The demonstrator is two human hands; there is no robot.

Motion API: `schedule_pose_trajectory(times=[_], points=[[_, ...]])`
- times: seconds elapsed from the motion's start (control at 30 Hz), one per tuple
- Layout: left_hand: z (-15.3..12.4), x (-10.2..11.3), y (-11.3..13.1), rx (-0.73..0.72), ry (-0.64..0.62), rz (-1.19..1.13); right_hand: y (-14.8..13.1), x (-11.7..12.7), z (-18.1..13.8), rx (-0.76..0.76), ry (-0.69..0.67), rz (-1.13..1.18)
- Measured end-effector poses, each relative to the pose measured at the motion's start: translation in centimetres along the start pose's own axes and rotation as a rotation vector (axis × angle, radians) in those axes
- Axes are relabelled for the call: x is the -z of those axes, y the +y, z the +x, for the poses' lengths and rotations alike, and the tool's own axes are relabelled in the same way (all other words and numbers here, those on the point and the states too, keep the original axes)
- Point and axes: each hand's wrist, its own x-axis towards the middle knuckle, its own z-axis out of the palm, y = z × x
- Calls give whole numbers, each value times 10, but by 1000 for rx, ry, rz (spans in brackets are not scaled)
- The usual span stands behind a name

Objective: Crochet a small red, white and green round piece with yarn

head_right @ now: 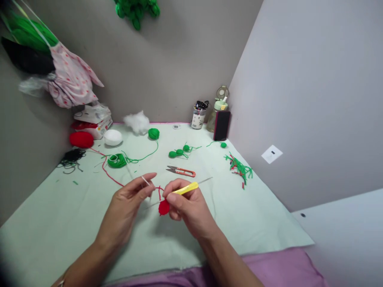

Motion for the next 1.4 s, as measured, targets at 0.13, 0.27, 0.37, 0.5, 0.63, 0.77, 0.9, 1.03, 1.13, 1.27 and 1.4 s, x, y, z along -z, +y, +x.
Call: schedule_pose_trajectory(times=[0.13, 0.27, 0.37, 0.5, 0.63, 0.77, 0.9, 1.03, 1.13, 1.27, 1.4], points=[[-7, -10, 1, 52, -122, -44, 5, -7, -4, 245, 154, -323], [-14, -12, 1, 73, -151, -81, 13, -6, -7, 699, 224, -831], [-20, -8, 1, 79, -200, -71, 17, -1, -12, 901, 209, -1092], [-27, -1, 6, 71, -245, -8, 15, 5, -21, 1065, 113, -1315], [-30, -3, 9, 32, -232, -40, 13, 8, -26, 1132, 108, -1430], [-31, -9, 3, 97, -162, -161, 23, 6, -26, 1147, 169, -1301], [-30, -11, 2, 224, -190, -233, 26, -3, -24, 903, 232, -881], [-25, -8, 7, 241, -221, -231, 16, -7, -18, 657, 176, -580], [-22, -6, 10, 218, -224, -214, 13, -2, -14, 575, 152, -424], [-20, -4, 13, 179, -220, -193, 13, 5, -15, 541, 174, -320], [-19, -2, 11, 159, -225, -178, 11, 6, -17, 450, 158, -233]])
